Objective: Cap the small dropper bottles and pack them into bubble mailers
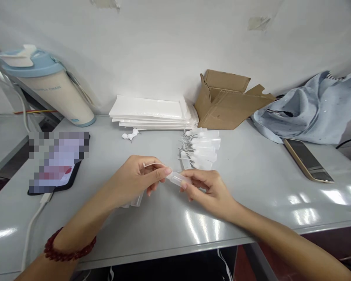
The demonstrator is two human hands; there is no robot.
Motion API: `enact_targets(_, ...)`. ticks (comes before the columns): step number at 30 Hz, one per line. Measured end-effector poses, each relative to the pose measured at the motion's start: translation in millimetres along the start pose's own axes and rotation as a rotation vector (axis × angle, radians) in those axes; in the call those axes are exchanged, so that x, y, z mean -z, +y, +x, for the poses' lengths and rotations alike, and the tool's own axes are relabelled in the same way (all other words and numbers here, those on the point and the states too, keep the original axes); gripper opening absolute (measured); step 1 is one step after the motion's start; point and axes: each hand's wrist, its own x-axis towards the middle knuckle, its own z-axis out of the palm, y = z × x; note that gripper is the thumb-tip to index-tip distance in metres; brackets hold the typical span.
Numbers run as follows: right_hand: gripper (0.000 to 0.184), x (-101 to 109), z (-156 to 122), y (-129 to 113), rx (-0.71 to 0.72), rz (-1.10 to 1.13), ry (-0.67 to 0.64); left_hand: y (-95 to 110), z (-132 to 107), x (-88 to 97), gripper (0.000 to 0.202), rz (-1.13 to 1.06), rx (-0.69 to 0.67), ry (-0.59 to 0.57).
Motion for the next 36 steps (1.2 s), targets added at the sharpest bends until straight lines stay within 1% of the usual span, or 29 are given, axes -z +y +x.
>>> enact_targets(4, 0.019, 0.1, -0.6, 0.3, -0.005, -0.004, 0.008, -0.8, 0.1, 0.7, 0.017, 0.001, -0.048, 0.008)
enact_targets(7, 0.021, 0.0, -0.9, 0.1, -0.041, 0.047, 0.002, -2.0, 0.9, 1.6, 0.017, -0.063, -0.110, 0.010)
enact_targets(10, 0.020, -0.7, -1.8, -0.3, -0.025, 0.036, 0.004, -4.0, 1.4, 2.0, 0.014, -0.112, -0.114, 0.001)
enact_targets(13, 0.019, -1.6, -2.3, -0.5, 0.043, -0.040, 0.024, -5.8, 1.7, 1.7, 0.013, -0.125, -0.066, 0.003)
enact_targets(16, 0.018, -2.2, -2.4, 0.3, 0.160, -0.160, 0.083, -5.5, 1.7, 0.7, 0.015, -0.185, 0.033, 0.011)
enact_targets(18, 0.019, -2.6, -2.6, 1.5, 0.248, -0.244, 0.100, -3.8, 1.7, -0.1, 0.015, -0.244, 0.094, -0.033)
enact_targets(20, 0.020, -3.1, -3.2, 2.8, 0.323, -0.305, 0.108, -1.6, 1.4, -0.5, 0.022, -0.284, 0.134, -0.103)
enact_targets(22, 0.020, -3.6, -3.8, 3.5, 0.368, -0.330, 0.121, 0.2, 0.8, -0.3, 0.027, -0.276, 0.135, -0.140)
enact_targets(23, 0.020, -3.7, -4.1, 3.4, 0.371, -0.330, 0.125, 0.8, 0.3, 0.0, 0.026, -0.246, 0.116, -0.138)
enact_targets(25, 0.019, -3.2, -4.3, 2.2, 0.322, -0.300, 0.122, 1.5, -0.7, 0.5, 0.018, -0.159, 0.047, -0.102)
enact_targets(27, 0.019, -1.6, -3.9, -0.1, 0.204, -0.212, 0.097, 1.6, -1.4, 0.6, 0.009, -0.086, -0.031, -0.061)
enact_targets(30, 0.022, 2.2, -2.4, -3.6, 0.003, 0.022, 0.016, 1.4, -1.9, 0.4, 0.010, -0.061, -0.117, -0.036)
enact_targets(32, 0.023, 4.2, -1.2, -5.3, -0.080, 0.151, -0.026, 0.9, -1.8, 0.4, 0.011, -0.073, -0.137, -0.034)
enact_targets(34, 0.024, 5.1, -0.3, -6.3, -0.092, 0.193, -0.034, 0.1, -1.4, 0.6, 0.012, -0.078, -0.111, -0.034)
enact_targets(36, 0.023, 4.5, 0.0, -6.3, -0.033, 0.127, -0.012, -0.8, -0.7, 1.0, 0.013, -0.076, -0.053, -0.036)
